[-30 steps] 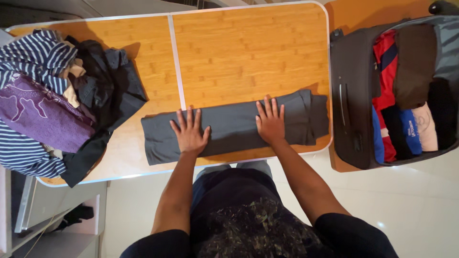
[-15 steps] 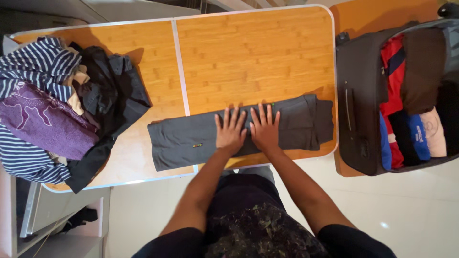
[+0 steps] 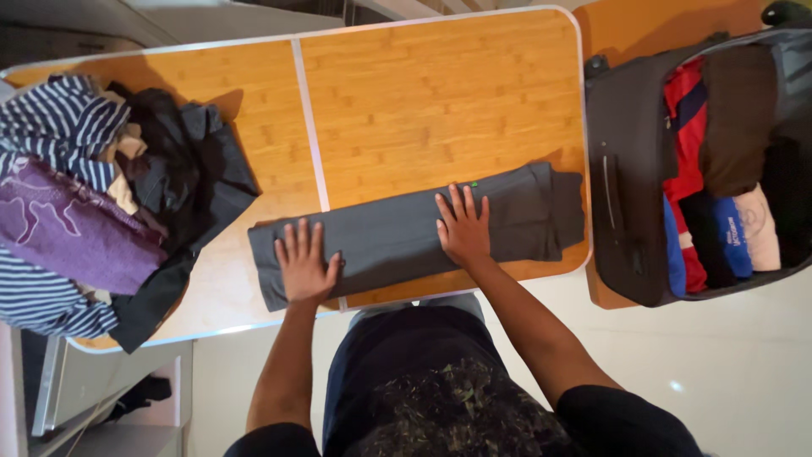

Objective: The person folds a grey polo shirt, a purple batik shirt, and a striped t-shirt by hand on a bamboo-topped table and packs them into a suitcase.

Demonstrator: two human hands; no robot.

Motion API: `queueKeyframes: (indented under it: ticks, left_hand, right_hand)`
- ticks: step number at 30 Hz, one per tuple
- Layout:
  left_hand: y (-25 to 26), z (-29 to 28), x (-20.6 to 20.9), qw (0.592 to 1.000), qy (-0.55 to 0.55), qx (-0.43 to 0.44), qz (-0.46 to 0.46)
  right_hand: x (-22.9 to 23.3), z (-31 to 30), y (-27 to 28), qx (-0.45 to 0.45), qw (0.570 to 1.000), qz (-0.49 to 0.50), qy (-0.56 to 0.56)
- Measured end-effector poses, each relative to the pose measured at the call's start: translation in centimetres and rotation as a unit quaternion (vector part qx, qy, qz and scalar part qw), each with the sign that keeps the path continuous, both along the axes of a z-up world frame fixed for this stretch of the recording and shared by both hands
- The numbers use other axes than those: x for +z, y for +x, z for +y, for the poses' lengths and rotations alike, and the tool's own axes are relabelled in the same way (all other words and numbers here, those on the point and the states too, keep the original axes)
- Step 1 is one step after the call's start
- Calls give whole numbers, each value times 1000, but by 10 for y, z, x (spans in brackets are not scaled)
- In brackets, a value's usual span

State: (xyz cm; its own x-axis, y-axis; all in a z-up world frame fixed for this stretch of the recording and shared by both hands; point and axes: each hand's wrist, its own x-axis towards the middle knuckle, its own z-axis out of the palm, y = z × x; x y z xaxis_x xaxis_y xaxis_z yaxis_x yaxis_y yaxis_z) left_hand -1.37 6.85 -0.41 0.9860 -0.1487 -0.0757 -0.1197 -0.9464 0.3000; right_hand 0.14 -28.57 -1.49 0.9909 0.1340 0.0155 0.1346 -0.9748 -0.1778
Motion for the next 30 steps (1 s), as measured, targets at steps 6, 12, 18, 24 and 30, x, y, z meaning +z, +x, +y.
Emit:
queueKeyframes:
  ticks: [6, 12, 18, 24, 30]
  left_hand:
    - [-4, 2, -15, 998, 15, 47, -35]
    - [-8, 8, -13, 995, 16, 89, -32]
    - [-10, 24, -15, 994, 59, 88, -15]
    - [-12, 34, -24, 979, 6, 204, -8]
    - [-28, 46, -33, 964, 10, 264, 6]
  right_hand:
    - [-5, -19, 1, -27, 991, -26, 131]
    - [0, -67, -4, -51, 999, -4, -6]
    - [1, -77, 10, -35, 999, 18, 16]
    - [-14, -101, 37, -8, 1000, -30, -1]
    - [-18, -120, 49, -57, 998, -35, 5]
